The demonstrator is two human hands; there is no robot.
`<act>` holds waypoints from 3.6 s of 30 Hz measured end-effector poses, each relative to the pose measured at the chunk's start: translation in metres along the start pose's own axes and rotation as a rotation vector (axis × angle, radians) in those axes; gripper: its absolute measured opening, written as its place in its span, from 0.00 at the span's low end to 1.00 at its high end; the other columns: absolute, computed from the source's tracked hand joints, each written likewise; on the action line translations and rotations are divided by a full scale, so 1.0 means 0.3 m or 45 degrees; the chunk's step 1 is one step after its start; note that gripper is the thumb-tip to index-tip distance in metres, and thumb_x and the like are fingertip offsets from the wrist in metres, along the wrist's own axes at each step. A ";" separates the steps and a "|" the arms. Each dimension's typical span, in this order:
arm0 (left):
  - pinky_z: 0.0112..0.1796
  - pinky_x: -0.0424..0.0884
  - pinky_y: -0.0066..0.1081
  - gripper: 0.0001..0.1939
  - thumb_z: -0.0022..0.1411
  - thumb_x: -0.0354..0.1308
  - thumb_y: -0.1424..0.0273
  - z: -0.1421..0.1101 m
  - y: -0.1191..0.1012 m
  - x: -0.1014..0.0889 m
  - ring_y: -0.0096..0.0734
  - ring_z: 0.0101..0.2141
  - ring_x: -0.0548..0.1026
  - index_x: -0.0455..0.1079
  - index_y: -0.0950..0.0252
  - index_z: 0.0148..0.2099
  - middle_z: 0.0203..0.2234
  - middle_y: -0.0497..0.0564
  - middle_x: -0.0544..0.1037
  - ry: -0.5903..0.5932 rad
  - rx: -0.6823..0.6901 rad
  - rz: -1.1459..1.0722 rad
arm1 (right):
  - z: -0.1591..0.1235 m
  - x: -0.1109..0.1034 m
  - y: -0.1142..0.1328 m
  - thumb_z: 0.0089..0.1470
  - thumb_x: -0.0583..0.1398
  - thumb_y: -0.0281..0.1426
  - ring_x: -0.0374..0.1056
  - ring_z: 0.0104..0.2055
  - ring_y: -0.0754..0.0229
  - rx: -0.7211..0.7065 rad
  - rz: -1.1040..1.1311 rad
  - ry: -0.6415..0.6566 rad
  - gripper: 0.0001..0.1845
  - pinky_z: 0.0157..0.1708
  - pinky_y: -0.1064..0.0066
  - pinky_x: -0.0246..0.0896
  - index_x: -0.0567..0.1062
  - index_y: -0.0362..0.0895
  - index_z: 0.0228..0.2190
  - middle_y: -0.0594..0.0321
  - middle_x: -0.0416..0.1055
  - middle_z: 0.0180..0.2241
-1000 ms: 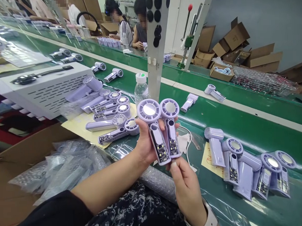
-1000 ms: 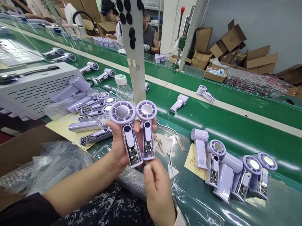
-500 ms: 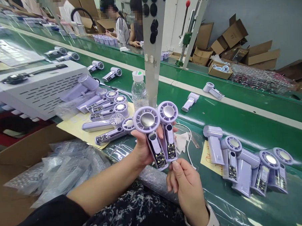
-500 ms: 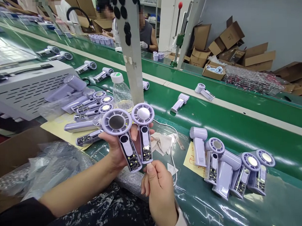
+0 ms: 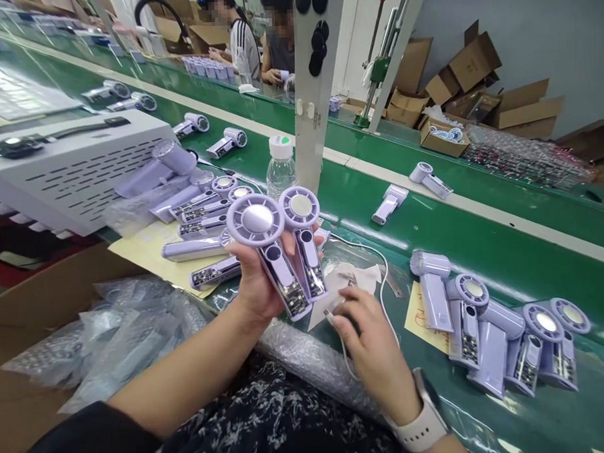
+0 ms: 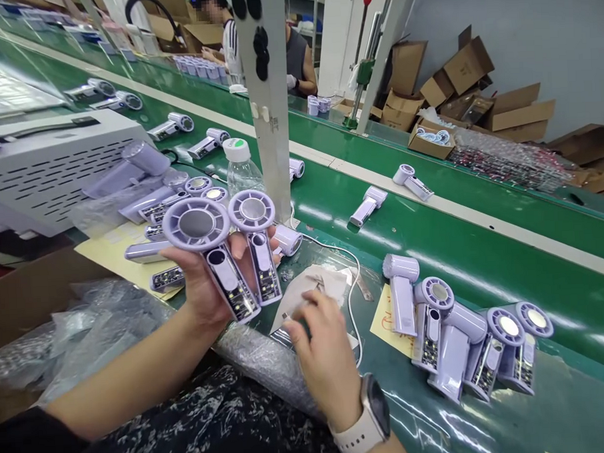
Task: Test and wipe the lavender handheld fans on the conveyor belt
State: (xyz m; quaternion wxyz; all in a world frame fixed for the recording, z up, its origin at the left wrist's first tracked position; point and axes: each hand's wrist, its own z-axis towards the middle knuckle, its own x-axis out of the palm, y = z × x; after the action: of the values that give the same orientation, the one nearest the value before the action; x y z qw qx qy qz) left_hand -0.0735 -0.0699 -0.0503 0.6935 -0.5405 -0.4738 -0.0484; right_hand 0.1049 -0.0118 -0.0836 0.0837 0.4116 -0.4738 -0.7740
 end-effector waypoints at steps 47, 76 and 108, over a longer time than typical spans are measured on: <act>0.29 0.77 0.28 0.38 0.48 0.61 0.34 -0.129 0.132 -0.036 0.39 0.35 0.82 0.71 0.69 0.29 0.33 0.60 0.81 0.703 -1.156 -0.195 | 0.280 -0.238 0.164 0.56 0.60 0.28 0.75 0.39 0.57 -0.064 0.235 0.765 0.13 0.40 0.67 0.67 0.76 0.48 0.44 0.65 0.78 0.39; 0.39 0.77 0.35 0.26 0.57 0.70 0.56 -0.012 0.067 -0.011 0.32 0.35 0.76 0.70 0.60 0.53 0.37 0.49 0.74 0.561 -0.381 0.122 | -0.050 -0.168 0.024 0.60 0.66 0.37 0.70 0.39 0.58 0.297 1.208 -0.115 0.17 0.38 0.66 0.70 0.72 0.51 0.49 0.61 0.72 0.44; 0.28 0.71 0.31 0.20 0.58 0.65 0.65 -0.070 0.134 0.062 0.29 0.27 0.75 0.61 0.63 0.48 0.34 0.48 0.72 0.637 -0.447 0.294 | -0.095 -0.158 -0.003 0.57 0.64 0.40 0.68 0.28 0.61 0.427 1.311 -0.194 0.13 0.26 0.69 0.69 0.73 0.46 0.40 0.61 0.73 0.36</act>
State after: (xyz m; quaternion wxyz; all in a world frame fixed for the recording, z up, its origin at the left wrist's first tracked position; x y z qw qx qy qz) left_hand -0.0273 -0.0617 -0.0646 0.6855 -0.6734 -0.2086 -0.1818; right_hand 0.1561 -0.0056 -0.0638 0.3507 0.0769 -0.7356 -0.5744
